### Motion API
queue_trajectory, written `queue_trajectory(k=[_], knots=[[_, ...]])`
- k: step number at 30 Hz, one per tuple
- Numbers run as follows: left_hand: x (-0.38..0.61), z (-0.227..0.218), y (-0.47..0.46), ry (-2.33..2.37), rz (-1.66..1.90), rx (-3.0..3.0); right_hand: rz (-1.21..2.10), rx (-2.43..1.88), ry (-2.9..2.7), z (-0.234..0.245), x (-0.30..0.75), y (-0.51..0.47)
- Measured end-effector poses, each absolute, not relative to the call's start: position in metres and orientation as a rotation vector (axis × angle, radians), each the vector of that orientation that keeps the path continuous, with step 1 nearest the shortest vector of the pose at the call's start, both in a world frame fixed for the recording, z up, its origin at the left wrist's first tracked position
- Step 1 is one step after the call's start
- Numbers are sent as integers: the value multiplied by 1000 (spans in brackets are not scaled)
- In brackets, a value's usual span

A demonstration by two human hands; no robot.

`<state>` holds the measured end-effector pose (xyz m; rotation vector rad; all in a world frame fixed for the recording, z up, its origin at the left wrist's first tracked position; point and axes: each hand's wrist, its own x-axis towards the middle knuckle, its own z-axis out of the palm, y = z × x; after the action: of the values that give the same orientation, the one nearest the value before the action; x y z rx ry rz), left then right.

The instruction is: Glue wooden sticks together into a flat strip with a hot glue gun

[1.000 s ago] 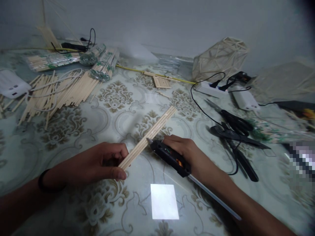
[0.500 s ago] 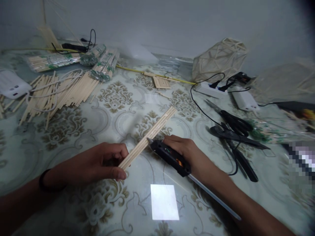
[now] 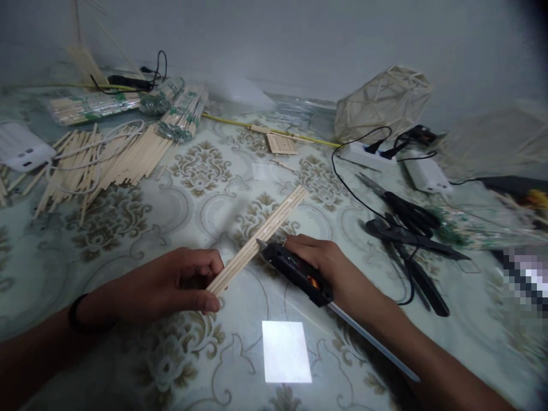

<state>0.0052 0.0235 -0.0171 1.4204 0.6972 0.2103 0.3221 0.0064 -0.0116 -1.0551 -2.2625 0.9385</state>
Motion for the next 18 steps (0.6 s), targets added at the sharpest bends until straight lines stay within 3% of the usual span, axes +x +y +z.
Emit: queue_trajectory(k=[18], knots=[[4, -22, 25, 684, 218, 1434, 899, -1017, -2301, -15, 328, 6]])
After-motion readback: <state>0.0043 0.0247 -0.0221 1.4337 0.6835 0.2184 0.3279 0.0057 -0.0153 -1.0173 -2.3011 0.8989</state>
